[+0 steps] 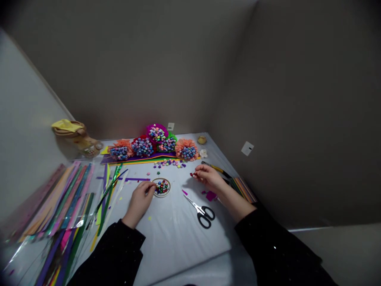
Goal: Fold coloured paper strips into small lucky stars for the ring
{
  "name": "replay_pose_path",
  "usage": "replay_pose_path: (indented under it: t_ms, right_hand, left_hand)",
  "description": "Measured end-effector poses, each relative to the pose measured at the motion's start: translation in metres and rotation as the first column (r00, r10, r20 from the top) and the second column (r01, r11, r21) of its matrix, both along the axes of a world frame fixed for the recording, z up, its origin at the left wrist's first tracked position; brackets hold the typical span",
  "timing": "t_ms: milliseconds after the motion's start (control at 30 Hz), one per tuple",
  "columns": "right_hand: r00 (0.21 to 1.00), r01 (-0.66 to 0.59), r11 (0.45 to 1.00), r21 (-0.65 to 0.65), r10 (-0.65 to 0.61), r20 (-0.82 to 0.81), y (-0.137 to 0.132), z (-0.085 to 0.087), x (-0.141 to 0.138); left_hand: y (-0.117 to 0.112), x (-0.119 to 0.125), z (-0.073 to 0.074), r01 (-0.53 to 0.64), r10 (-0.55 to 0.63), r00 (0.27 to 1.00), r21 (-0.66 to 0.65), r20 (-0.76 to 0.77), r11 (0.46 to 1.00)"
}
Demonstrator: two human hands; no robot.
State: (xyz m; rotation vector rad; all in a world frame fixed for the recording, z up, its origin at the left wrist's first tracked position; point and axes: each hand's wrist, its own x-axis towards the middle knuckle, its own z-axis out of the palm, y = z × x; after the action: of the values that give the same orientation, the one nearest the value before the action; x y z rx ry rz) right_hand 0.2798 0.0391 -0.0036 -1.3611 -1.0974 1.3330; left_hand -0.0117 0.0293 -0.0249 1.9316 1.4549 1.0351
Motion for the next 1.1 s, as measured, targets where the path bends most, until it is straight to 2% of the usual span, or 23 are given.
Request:
replay_pose_path:
  t_ms: [67,133,233,333,433,533,633,733,800,933,1100]
  right_hand:
    - [0.979,-0.031,0.998,-0.047,0.021,-0.201,-0.009,0.014,-0.015]
    - [0.950,-0.071,0.995,-0.063,0.048,-0.310,-0.019,0.024,-0.035]
    - [0.932,-0.096,0.994,-0.046,0.074,-0.354,-0.034,0.027,-0.070]
    - [0.931,-0.146,0.989,-0.012,0.133,-0.339,-0.046,0.021,-0.096]
    - [0.946,-0.150,0.988,0.038,0.155,-0.285,-0.049,0.014,-0.107]
    - [0.979,-0.097,0.989,0.111,0.115,-0.169,-0.047,0.012,-0.107]
    - [0.984,-0.158,0.950,0.269,0.127,0.128,-0.045,0.012,-0.105]
    - [0.916,-0.269,0.919,0.287,0.152,0.372,-0.049,0.013,-0.108]
    - [0.896,-0.294,0.925,0.242,0.178,0.407,-0.053,0.013,-0.111]
    - [0.881,-0.322,0.929,0.181,0.224,0.416,-0.057,0.016,-0.113]
    - [0.866,-0.301,0.931,0.207,0.176,0.468,-0.061,0.020,-0.114]
  left_hand:
    - [-0.006,0.004,0.005,-0.004,0.002,0.997,0.029,0.079,1.000]
    - [-0.014,0.010,0.011,0.039,-0.048,0.986,0.055,0.162,0.998]
    - [-0.028,0.016,0.017,0.163,-0.165,0.948,0.030,0.274,0.986]
    - [-0.034,0.018,0.022,0.230,-0.228,0.931,0.025,0.286,0.973]
    - [-0.034,0.016,0.025,0.234,-0.239,0.931,0.052,0.278,0.971]
    - [-0.031,0.015,0.025,0.154,-0.124,0.908,-0.042,0.399,0.987]
    - [-0.028,0.014,0.022,0.094,0.056,0.788,-0.209,0.613,0.973]
    - [-0.024,0.012,0.021,0.103,0.177,0.639,-0.311,0.749,0.945]
    - [-0.021,0.010,0.022,0.119,0.220,0.578,-0.348,0.786,0.930]
    - [-0.020,0.008,0.025,0.187,0.254,0.506,-0.392,0.824,0.901]
    - [-0.023,0.007,0.026,0.341,0.250,0.421,-0.408,0.872,0.847]
